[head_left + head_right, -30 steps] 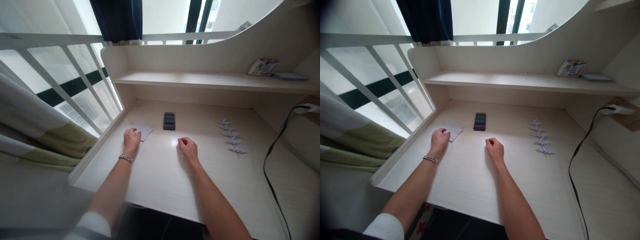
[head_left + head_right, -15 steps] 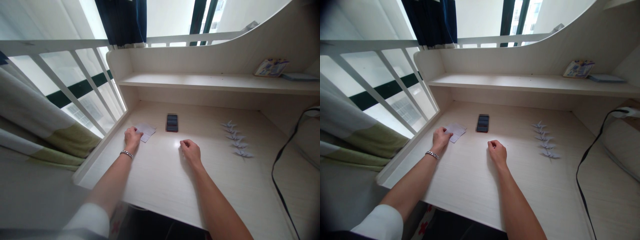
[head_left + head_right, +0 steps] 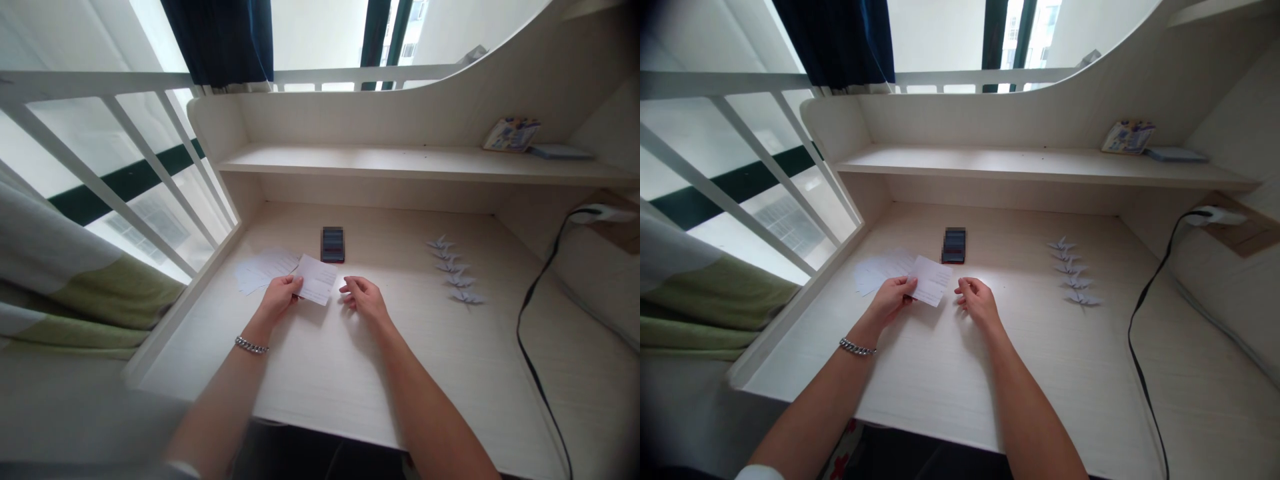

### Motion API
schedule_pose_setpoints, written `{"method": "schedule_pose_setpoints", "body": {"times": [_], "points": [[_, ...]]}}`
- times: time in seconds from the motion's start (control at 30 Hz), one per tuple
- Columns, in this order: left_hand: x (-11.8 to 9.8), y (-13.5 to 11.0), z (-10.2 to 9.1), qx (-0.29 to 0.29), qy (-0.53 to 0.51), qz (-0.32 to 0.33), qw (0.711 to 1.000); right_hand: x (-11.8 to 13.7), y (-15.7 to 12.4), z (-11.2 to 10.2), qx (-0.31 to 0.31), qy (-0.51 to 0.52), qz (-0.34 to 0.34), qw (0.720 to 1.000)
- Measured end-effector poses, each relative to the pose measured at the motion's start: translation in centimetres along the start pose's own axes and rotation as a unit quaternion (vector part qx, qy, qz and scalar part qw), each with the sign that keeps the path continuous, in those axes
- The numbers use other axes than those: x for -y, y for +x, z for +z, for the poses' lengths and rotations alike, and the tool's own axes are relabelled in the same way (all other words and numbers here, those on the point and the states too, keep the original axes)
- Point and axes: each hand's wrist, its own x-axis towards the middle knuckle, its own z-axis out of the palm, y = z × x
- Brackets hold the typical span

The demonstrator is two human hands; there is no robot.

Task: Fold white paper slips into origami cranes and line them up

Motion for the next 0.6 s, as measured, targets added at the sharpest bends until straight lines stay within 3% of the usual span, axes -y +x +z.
{"method": "schedule_pose_setpoints", "body": {"times": [0.1, 0.2, 0.4, 0.6], "points": [[0.3, 0.1, 1.8, 0.049, -0.022, -0.023, 0.998, -0.1, 0.3, -0.3, -0.017, 0.042, 0.006, 0.999], [0.5, 0.5, 2.4, 0.071, -0.029, -0.037, 0.996, -0.3, 0.6, -0.9, -0.027, 0.046, 0.003, 0.999], [1.3, 1.1, 2.1, -0.007, -0.017, 0.011, 1.0, -0.3, 0.8, -1.9, -0.031, 0.035, 0.015, 0.999], [1.7, 0.9, 2.4, -0.005, 0.016, 0.047, 0.999, 0.1, 0.9, -2.5, -0.012, 0.028, 0.037, 0.999]]}}
